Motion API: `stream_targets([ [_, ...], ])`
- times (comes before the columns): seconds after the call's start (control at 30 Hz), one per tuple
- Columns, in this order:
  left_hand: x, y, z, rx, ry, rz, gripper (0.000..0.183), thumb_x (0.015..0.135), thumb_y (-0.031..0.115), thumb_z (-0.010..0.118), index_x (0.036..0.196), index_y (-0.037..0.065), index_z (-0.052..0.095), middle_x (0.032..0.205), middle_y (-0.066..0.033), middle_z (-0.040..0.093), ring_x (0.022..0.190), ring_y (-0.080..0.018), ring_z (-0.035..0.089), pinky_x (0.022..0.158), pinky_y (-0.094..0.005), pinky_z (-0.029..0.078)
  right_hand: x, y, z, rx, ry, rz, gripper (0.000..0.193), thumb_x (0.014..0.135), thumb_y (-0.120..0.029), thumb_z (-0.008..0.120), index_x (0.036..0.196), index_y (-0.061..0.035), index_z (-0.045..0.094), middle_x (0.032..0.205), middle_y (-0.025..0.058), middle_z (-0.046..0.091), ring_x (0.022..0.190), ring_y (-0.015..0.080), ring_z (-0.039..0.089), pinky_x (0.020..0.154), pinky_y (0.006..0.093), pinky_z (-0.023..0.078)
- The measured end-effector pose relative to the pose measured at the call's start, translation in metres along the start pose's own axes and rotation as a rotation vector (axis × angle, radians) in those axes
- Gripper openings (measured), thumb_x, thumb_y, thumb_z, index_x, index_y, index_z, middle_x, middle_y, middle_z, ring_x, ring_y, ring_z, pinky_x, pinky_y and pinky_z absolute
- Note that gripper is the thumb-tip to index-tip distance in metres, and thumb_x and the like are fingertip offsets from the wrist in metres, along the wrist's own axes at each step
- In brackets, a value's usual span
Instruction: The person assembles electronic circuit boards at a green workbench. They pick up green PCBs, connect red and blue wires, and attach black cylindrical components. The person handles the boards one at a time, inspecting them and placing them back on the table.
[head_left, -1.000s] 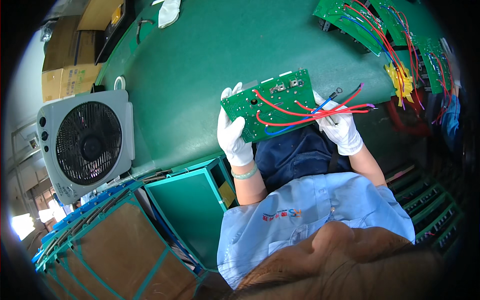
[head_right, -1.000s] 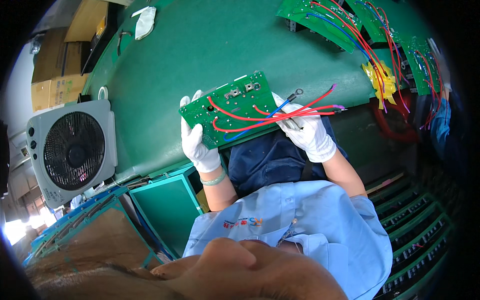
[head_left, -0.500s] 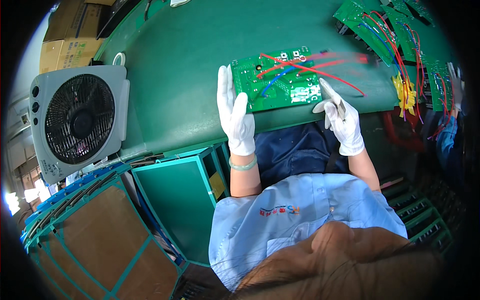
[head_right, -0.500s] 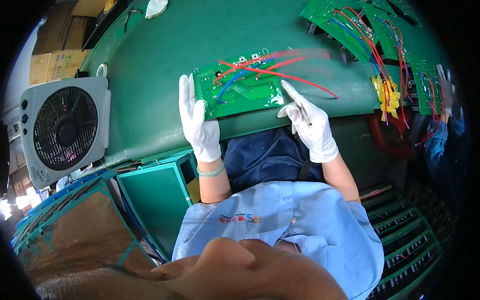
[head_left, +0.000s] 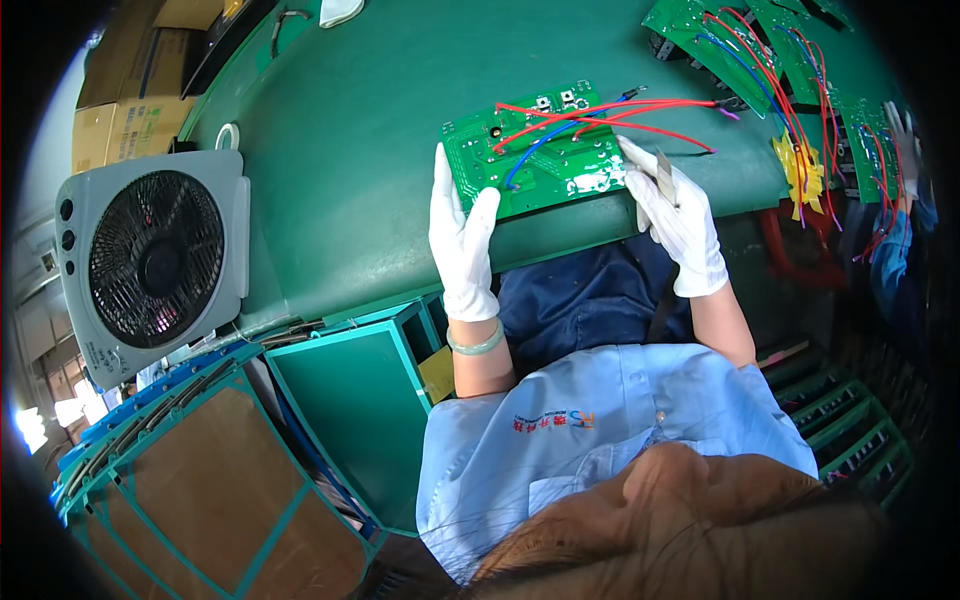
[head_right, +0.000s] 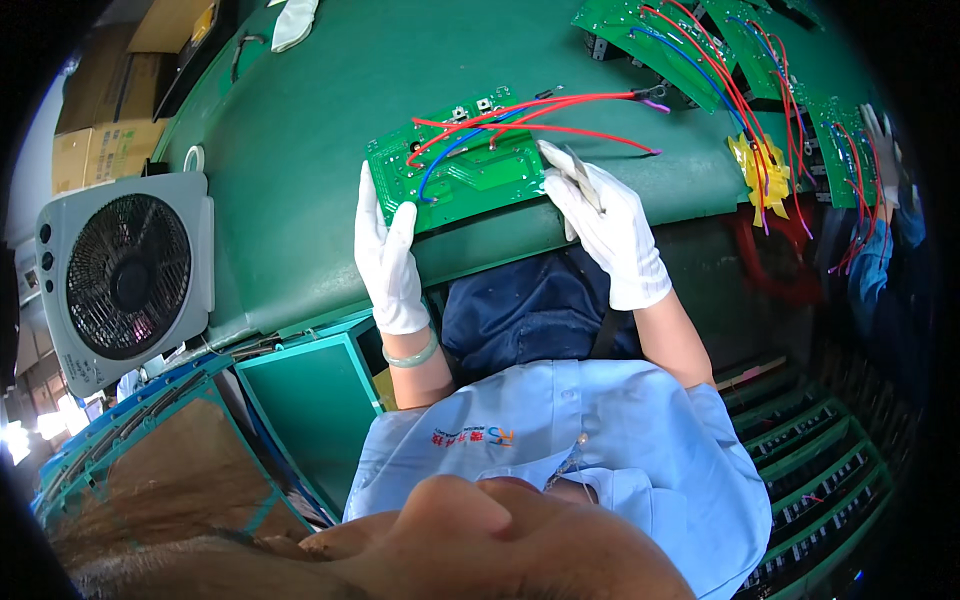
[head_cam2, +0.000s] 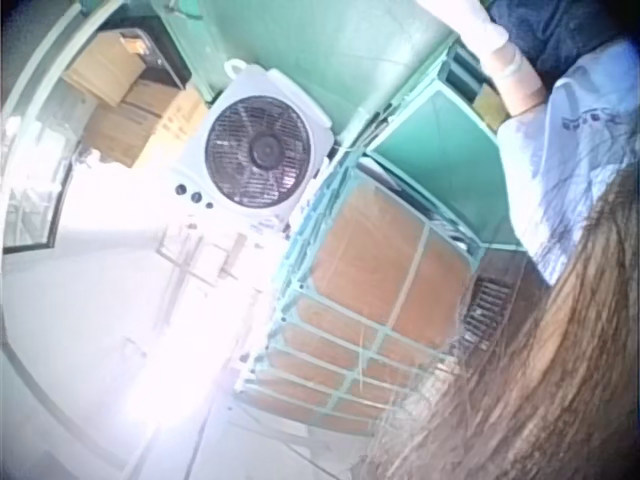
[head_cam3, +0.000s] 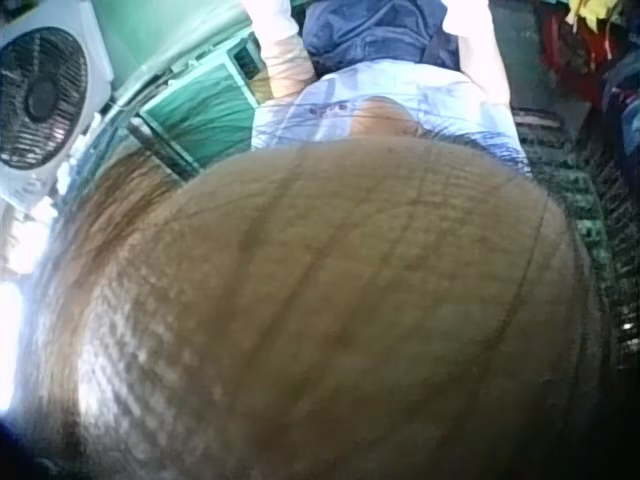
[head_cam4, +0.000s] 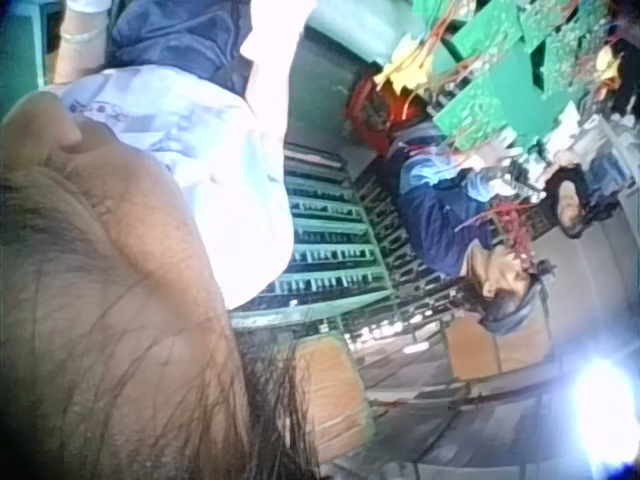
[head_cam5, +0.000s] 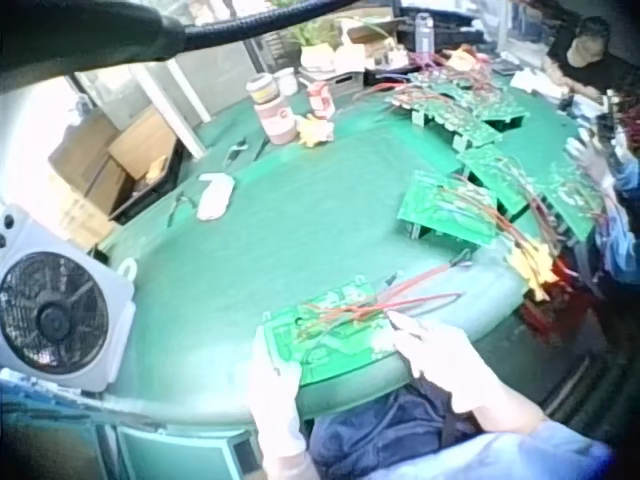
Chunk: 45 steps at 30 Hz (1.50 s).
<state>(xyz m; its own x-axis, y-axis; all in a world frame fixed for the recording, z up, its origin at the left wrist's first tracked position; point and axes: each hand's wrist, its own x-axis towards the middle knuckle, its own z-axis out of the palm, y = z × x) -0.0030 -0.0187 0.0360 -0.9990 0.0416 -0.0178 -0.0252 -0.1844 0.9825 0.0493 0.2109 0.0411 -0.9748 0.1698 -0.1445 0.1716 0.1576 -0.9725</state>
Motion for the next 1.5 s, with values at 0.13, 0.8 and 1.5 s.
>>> stream_targets([
  [0.13, -0.011, -0.001, 0.006, 0.005, -0.088, 0.015, 0.076, 0.087, -0.011, 0.056, 0.154, -0.007, 0.020, 0.154, -0.0168, 0.036, 0.137, -0.0214, 0.041, 0.112, -0.0322, 0.034, -0.006, 0.014, -0.014, 0.153, 0.003, 0.128, 0.037, 0.096, -0.011, 0.064, 0.132, -0.0009, 0.061, 0.088, 0.0067, 0.069, 0.050, 0.0036, 0.049, 0.047, 0.0207, 0.039],
  [0.8, -0.020, -0.007, 0.003, -0.070, -0.218, 0.013, 0.090, 0.080, -0.013, 0.062, 0.155, -0.007, 0.013, 0.152, -0.0181, 0.037, 0.134, -0.0244, 0.045, 0.109, -0.0349, 0.039, -0.022, 0.038, -0.027, 0.204, -0.011, 0.086, 0.036, 0.096, -0.007, 0.064, 0.127, 0.0097, 0.057, 0.083, 0.0028, 0.062, 0.053, 0.0052, 0.051, 0.049, 0.0220, 0.041],
  [1.5, -0.019, -0.008, 0.002, -0.098, -0.247, 0.061, 0.093, 0.079, -0.014, 0.063, 0.154, -0.009, 0.011, 0.153, -0.0190, 0.036, 0.136, -0.0249, 0.043, 0.111, -0.0369, 0.037, -0.020, 0.037, -0.027, 0.173, -0.020, 0.084, 0.040, 0.098, -0.013, 0.062, 0.132, 0.0070, 0.055, 0.086, 0.0030, 0.063, 0.052, 0.0051, 0.049, 0.048, 0.0218, 0.040],
])
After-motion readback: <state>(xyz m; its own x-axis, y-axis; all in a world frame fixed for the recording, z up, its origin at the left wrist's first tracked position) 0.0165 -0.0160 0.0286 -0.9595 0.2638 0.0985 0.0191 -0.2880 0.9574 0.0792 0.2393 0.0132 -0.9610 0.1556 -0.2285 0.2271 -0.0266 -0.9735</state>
